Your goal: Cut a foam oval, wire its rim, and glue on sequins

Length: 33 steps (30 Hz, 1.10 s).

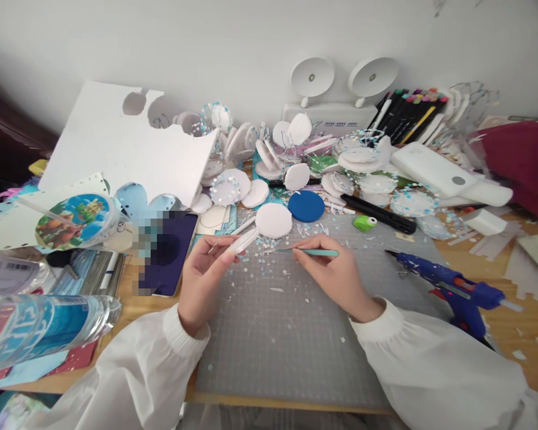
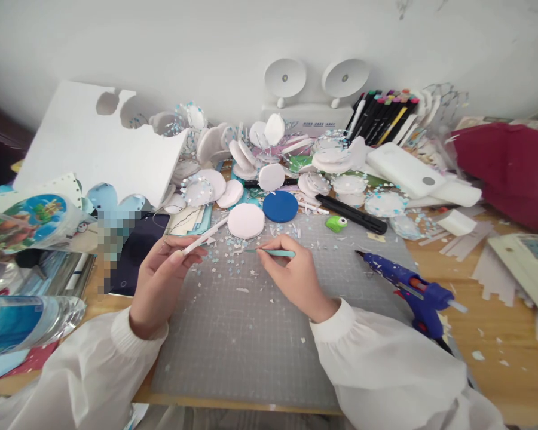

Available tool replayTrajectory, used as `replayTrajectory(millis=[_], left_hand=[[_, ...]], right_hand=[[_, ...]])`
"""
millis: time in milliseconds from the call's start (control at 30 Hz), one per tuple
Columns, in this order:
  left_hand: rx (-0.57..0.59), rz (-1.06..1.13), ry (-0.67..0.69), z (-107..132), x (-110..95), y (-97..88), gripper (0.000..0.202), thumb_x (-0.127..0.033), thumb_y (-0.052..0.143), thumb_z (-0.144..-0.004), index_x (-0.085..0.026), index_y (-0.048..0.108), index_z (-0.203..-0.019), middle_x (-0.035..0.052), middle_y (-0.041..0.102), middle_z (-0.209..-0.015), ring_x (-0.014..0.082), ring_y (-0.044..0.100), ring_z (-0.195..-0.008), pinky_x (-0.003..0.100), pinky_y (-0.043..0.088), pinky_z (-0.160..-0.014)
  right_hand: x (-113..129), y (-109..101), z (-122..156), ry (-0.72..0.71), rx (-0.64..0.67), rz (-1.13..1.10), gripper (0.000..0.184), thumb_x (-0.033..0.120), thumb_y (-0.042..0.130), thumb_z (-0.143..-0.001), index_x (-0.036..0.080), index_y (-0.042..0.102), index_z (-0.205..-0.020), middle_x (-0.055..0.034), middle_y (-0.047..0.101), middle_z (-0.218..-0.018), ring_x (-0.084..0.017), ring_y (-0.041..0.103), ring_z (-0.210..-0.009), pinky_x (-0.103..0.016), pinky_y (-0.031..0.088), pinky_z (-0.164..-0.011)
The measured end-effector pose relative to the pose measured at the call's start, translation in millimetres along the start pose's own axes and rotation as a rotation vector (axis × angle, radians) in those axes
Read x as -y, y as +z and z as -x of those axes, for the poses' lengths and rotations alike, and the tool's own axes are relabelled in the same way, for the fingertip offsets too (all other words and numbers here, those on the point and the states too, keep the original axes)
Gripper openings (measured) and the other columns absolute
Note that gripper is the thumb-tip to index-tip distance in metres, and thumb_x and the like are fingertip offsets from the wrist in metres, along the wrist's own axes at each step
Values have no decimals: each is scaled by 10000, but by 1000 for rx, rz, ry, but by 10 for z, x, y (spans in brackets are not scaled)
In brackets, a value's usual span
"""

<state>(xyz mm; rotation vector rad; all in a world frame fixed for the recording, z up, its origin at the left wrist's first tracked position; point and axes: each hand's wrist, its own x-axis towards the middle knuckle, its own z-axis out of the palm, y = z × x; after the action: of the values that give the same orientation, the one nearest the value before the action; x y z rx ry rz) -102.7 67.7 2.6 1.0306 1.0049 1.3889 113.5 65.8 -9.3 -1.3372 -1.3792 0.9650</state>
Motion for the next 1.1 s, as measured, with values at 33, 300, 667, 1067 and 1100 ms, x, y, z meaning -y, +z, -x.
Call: replayTrajectory(millis=[33,300,667,1067,1100], left_hand=[[0,-4,4,0,2,0,184,-316,705,-781,-181,650,-894,58,688,-993,184,649,-857,287,502,-722],[120,-297,105,19,39,15,313,-271,767,-721,-176,601,-968,86,675,-1081,226,632,-1030,360,501,-887],[454,-1105,268,-31,138,26,635,-371,731,-739,-210,440,-1280,119,556,-1292,287,507,-1206,467,424,-1000],[417,-663,528,252,-164,293,228,-174,677,-789,-172,622,-1010,20,589,-756,123,511,-664,252,440,-602],[442,-638,492,276,-135,319,245,-175,682,-786,-166,625,-1024,19,585,-749,120,507,-655,248,440,-595]], right_hand=[[12,-26,-7,17,-7,-9,137,326,682,-782,202,632,-751,-52,700,-855,-173,649,-767,-310,541,-675],[56,-275,109,-19,-119,-39,104,274,710,-769,207,650,-717,-47,698,-835,-165,656,-724,-295,560,-632],[145,-410,249,120,-151,-448,154,283,783,-698,204,656,-664,-15,701,-785,-94,610,-586,-216,520,-535],[154,-342,412,195,95,-502,157,248,735,-764,189,609,-690,-24,696,-826,-82,613,-592,-202,530,-532],[154,-335,423,196,115,-505,157,250,731,-769,187,608,-694,-26,695,-829,-83,614,-593,-205,531,-533]])
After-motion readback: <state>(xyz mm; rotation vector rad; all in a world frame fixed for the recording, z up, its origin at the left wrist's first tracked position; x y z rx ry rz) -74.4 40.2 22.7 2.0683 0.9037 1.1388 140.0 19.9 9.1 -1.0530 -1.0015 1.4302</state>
